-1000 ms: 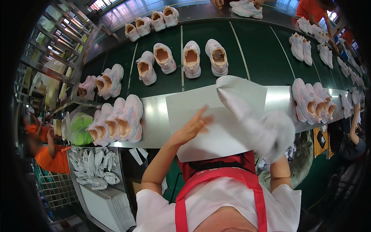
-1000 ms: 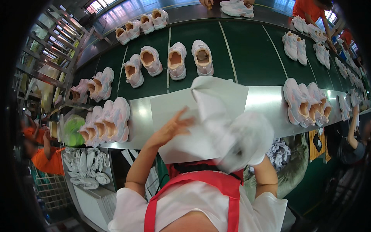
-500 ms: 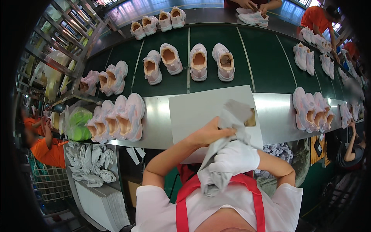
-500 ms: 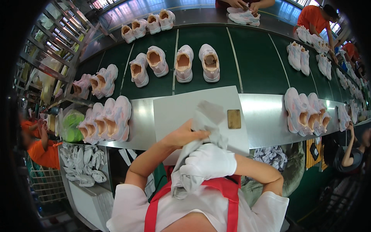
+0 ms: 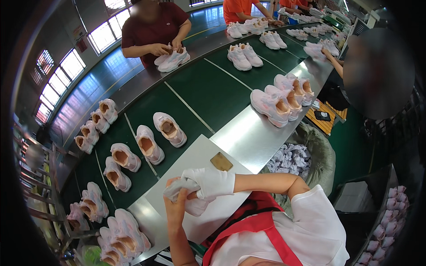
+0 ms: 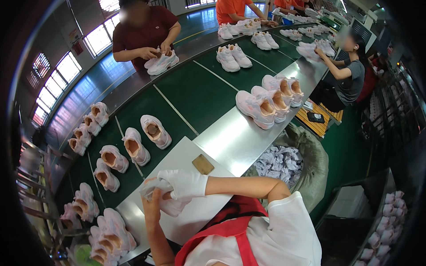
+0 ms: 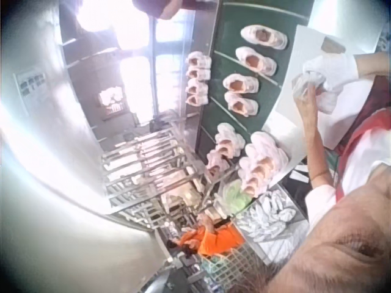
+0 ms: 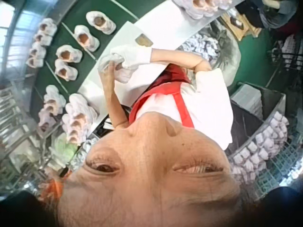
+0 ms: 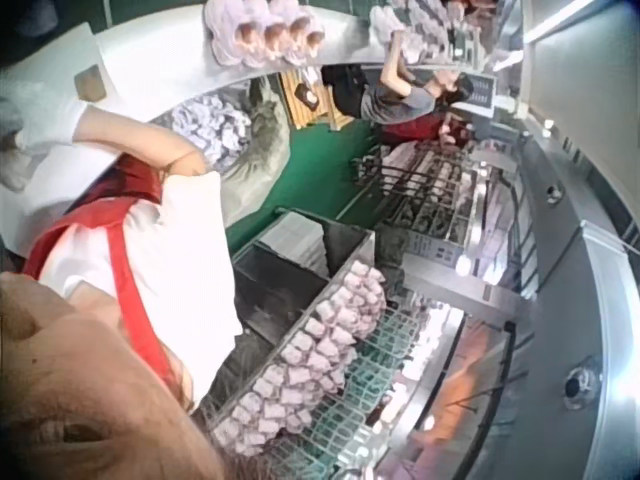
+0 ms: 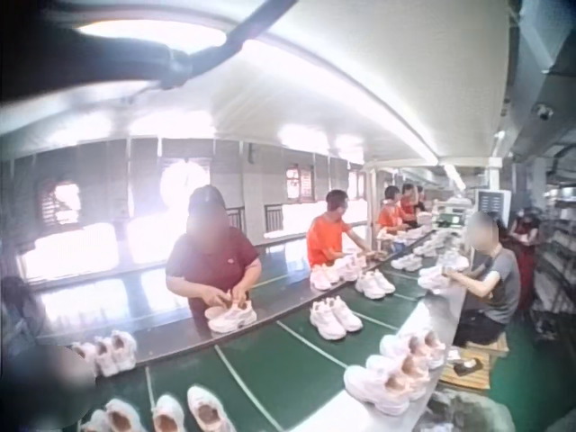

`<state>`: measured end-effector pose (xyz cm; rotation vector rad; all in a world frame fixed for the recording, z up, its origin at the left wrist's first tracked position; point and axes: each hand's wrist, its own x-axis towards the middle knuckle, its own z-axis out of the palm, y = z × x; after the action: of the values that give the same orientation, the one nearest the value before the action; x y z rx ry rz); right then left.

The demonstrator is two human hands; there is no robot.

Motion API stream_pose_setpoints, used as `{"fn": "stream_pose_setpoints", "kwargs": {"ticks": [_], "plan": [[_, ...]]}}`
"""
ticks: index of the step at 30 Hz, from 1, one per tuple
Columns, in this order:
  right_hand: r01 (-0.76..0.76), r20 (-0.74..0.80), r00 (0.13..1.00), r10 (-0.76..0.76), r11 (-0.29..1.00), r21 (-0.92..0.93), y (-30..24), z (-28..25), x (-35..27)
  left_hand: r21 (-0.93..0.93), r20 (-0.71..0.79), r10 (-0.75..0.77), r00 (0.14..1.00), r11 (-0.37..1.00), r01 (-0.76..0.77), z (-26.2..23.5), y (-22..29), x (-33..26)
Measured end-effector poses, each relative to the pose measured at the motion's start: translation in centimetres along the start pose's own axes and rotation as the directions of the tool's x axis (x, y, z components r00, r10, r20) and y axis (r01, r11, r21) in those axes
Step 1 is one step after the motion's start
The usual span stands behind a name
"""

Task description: The person takes white tissue paper from a pile, crumples it, and stuffs it into the toe box of white sneakers moving along a conveyor belt. The worker repeats this process for multiple pairs of shoes.

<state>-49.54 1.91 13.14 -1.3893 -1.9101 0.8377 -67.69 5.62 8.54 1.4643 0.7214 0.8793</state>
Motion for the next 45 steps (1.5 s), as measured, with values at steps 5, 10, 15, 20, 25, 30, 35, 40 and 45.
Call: {"fn": "stream_pose_setpoints", "kwargs": {"ticks": [5,10,15,20,25,30,35,40,45], "plan": [[0.139,-0.361,0.876,-0.32,0.883,-0.448,-0.1,1.5,0.2,0.073,-0.379,0.098,0.92,0.994,-0.076,0.8,0.0,1.2],[-0.061,-0.046,0.997,0.065,0.993,0.097,0.3,3.4,0.9,0.03,-0.643,0.07,0.762,0.997,-0.066,1.8,0.2,1.9],[0.042,0.072,0.995,-0.064,0.96,0.275,1.1,3.3,2.7,-0.668,-0.357,-0.174,0.918,0.734,-0.12,1.2,-1.2,4.9],[-0.001,-0.075,0.997,0.0,1.0,-0.016,1.1,4.5,2.5,-0.638,-0.505,-0.075,0.86,0.703,-0.313,-1.3,-2.6,5.2],[0.027,-0.122,0.991,-0.048,0.985,-0.169,1.7,5.4,3.7,-0.669,-0.373,-0.031,0.927,0.701,-0.246,-3.1,-4.6,6.5],[-0.153,-0.165,0.983,0.081,0.86,-0.487,3.6,1.7,9.0,0.632,-0.371,0.421,0.828,0.768,-0.107,-10.7,-7.6,16.1],[-0.126,0.0,0.983,0.182,0.679,-0.723,3.4,0.0,16.2,0.701,-0.122,-0.038,0.992,0.704,0.113,-14.0,-9.1,23.8],[-0.091,0.135,0.931,0.339,0.574,-0.814,3.4,2.3,22.7,0.731,-0.034,-0.056,0.998,0.679,0.063,-13.5,-8.3,23.8],[0.157,0.421,0.772,0.477,0.498,-0.853,10.3,3.9,28.1,0.713,-0.022,-0.055,0.998,0.699,0.054,-13.2,-8.0,23.6]]}}
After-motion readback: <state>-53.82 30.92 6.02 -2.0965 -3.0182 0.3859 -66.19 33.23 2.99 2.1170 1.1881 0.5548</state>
